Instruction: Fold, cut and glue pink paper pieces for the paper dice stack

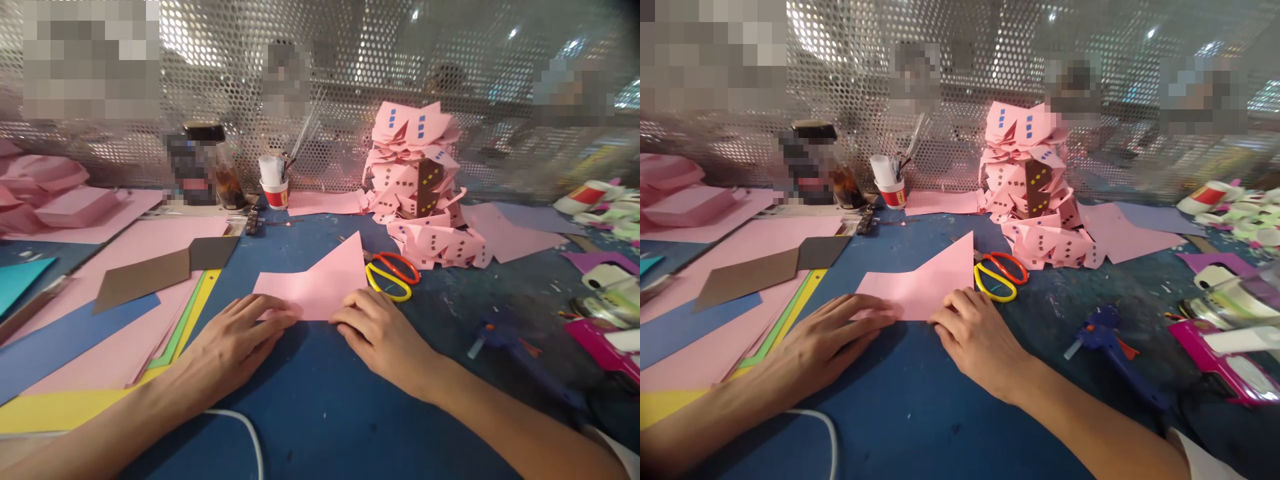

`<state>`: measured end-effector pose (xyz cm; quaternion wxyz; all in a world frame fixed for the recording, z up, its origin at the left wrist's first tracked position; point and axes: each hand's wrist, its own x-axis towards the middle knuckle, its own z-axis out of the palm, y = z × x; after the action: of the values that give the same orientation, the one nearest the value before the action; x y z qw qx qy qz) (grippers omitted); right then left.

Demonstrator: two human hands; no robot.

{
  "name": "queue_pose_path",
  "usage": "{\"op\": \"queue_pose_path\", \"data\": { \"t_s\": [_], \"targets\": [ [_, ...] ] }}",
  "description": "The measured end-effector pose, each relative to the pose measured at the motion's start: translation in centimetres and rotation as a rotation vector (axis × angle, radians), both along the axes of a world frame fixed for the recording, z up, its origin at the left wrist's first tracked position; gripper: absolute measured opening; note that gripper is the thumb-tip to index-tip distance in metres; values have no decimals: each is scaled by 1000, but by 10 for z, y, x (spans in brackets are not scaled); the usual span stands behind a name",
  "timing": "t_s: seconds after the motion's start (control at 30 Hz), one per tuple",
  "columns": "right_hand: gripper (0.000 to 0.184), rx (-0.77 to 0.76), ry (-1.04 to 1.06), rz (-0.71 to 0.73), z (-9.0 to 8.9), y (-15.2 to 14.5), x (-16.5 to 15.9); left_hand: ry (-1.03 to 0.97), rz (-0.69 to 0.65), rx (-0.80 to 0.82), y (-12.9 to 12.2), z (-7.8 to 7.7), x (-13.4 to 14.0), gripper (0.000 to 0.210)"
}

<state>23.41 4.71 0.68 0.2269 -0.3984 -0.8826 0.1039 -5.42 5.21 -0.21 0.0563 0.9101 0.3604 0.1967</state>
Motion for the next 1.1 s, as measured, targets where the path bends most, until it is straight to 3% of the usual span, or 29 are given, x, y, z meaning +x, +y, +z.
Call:
{"op": "queue_pose_path", "data": {
  "t_s": [0.43,0.7,0.9,1.1],
  "targets": [
    [19,88,-67,-5,0,1,2,-22,46,-2,-1,1,-2,34],
    [17,91,-72,22,5,-2,4,-102,-50,2,-5,6,2,24],
    [19,21,1,-11,4,-6,-1,-142,-70,-35,-8,5,9,22],
    [8,-58,76,-84,-2,-8,-8,-54,-94,20,-10,4,13,26]
  ]
}}
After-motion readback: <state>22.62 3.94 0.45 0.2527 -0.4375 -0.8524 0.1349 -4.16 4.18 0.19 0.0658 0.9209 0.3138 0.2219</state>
